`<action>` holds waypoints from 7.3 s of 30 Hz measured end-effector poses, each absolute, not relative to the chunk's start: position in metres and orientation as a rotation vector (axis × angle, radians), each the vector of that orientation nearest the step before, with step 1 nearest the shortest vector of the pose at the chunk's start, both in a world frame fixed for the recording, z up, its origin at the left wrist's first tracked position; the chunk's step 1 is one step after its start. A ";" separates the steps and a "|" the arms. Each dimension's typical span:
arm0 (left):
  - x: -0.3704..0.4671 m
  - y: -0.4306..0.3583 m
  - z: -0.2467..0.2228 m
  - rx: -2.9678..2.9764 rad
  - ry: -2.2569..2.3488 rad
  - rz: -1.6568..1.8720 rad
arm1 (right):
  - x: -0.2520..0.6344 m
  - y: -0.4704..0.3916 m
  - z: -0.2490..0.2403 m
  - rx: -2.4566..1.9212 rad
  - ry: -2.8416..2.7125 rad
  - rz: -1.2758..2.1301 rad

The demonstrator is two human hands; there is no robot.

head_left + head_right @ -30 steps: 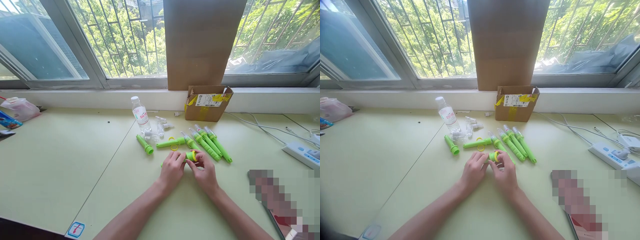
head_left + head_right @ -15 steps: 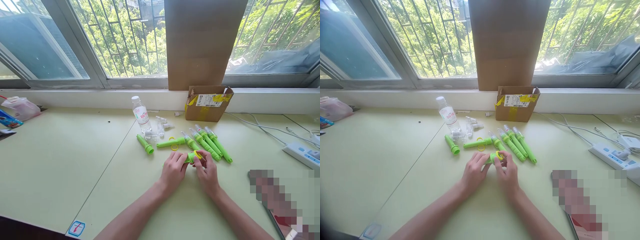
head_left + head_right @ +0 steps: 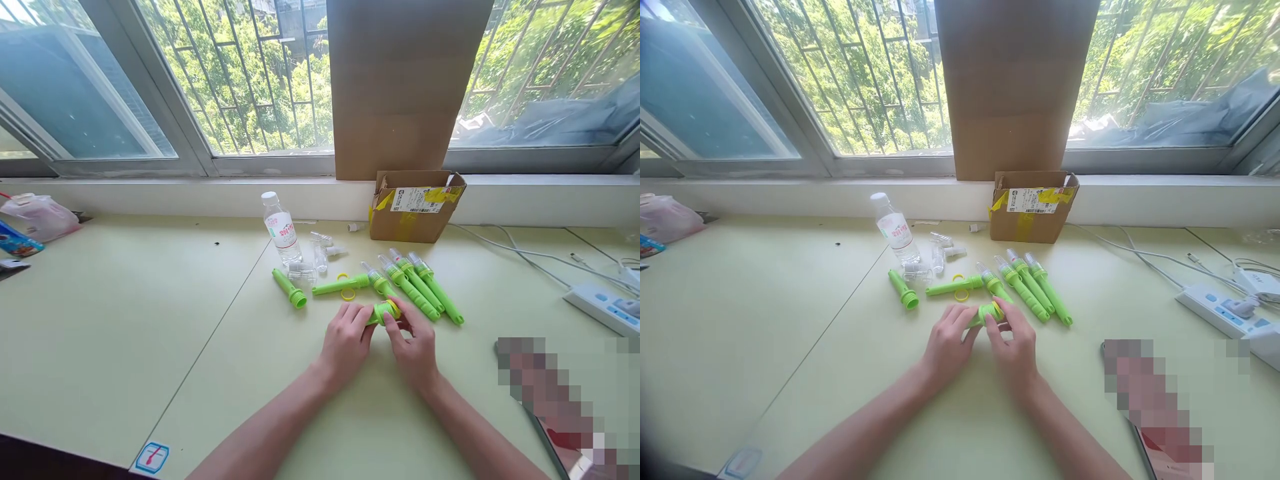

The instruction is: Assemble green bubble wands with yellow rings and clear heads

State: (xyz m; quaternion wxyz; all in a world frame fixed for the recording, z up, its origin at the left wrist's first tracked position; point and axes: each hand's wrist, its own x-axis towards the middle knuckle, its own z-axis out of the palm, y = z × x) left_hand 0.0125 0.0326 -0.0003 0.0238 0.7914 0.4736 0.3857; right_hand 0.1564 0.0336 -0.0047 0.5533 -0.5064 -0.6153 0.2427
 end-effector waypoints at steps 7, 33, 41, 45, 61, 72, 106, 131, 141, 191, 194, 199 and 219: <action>0.011 0.033 -0.001 2.421 1.520 1.162 | 0.156 0.034 -0.006 -1.189 -1.506 0.526; 0.007 0.039 -0.002 2.668 1.630 1.053 | 0.157 0.039 -0.009 -1.147 -1.187 1.107; 0.006 0.039 -0.002 2.721 1.650 0.985 | 0.161 0.043 -0.007 -1.126 -1.166 1.188; 0.006 0.037 -0.002 2.708 1.668 0.959 | 0.161 0.042 -0.009 -1.135 -1.206 1.144; 0.008 0.034 0.000 2.333 1.596 0.995 | 0.162 0.042 -0.010 -1.152 -1.288 1.129; 0.005 0.035 0.020 1.867 1.396 0.938 | 0.166 0.044 -0.005 -1.091 -1.305 1.110; 0.003 0.035 0.006 2.344 1.415 0.862 | 0.158 0.035 -0.006 -1.184 -1.397 0.706; 0.006 0.034 0.001 2.489 1.469 1.009 | 0.158 0.034 -0.008 -1.234 -1.503 0.660; 0.009 0.034 0.003 2.477 1.475 1.039 | 0.161 0.037 -0.011 -1.181 -1.372 0.757; 0.005 0.036 0.002 2.618 1.514 0.934 | 0.161 0.037 -0.013 -1.140 -1.304 1.069; 0.005 0.036 0.002 2.561 1.526 0.914 | 0.161 0.036 -0.014 -1.140 -1.300 1.051; 0.005 0.034 0.004 2.399 1.517 0.872 | 0.162 0.037 -0.014 -1.130 -1.298 1.025; 0.006 0.032 0.037 1.205 1.010 0.805 | 0.162 0.036 -0.005 -1.088 -1.277 1.006</action>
